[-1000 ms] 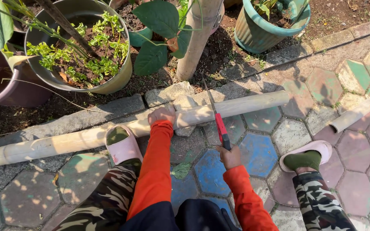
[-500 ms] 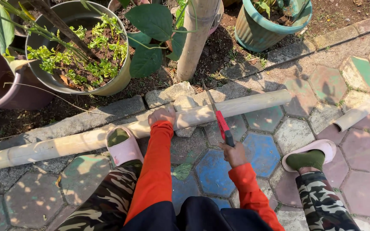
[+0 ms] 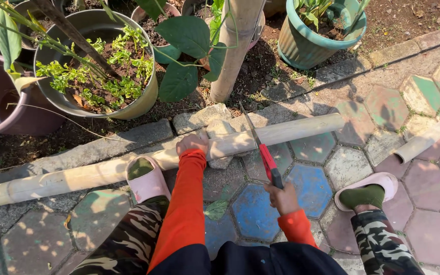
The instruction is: Sawing a plastic pipe with a hand saw.
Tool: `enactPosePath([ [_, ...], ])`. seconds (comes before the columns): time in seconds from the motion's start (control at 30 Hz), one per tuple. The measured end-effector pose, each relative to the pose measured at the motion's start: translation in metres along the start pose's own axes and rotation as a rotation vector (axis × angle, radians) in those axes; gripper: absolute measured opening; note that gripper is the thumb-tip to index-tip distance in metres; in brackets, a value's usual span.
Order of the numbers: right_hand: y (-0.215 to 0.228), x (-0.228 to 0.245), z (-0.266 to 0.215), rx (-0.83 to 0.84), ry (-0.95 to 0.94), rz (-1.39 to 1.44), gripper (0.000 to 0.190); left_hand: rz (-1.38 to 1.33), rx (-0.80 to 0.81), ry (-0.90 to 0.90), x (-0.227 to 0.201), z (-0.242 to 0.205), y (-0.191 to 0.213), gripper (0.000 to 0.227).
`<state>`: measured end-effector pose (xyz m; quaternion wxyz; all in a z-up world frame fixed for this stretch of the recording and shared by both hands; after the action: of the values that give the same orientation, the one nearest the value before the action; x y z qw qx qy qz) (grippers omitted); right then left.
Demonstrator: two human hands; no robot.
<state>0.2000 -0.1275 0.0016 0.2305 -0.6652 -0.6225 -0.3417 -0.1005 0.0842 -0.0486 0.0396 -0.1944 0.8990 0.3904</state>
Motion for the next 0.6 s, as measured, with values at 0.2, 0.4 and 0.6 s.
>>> enactPosePath([
  [0.2, -0.013, -0.008, -0.001, -0.079, 0.048, -0.097, 0.019, -0.051, -0.049, 0.002, -0.005, -0.04, 0.009, 0.072],
  [0.4, -0.001, 0.004, -0.011, 0.009, 0.0, 0.038, 0.016, -0.025, -0.06, -0.004, 0.007, -0.008, -0.013, 0.074],
  [0.6, -0.025, 0.016, -0.003, -0.096, 0.101, -0.175, 0.026, 0.001, -0.018, 0.005, -0.001, -0.036, 0.009, 0.078],
])
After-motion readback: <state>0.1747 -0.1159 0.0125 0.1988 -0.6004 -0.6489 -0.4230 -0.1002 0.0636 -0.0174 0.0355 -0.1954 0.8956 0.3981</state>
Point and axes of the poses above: each hand's wrist, its own z-axis towards the middle knuckle, its own y-axis out of the back of the hand, x = y × z, the point moved 5 cm from there along z, towards the middle knuckle, and after that the axes turned 9 degrees about x, right-handed, at the moved point
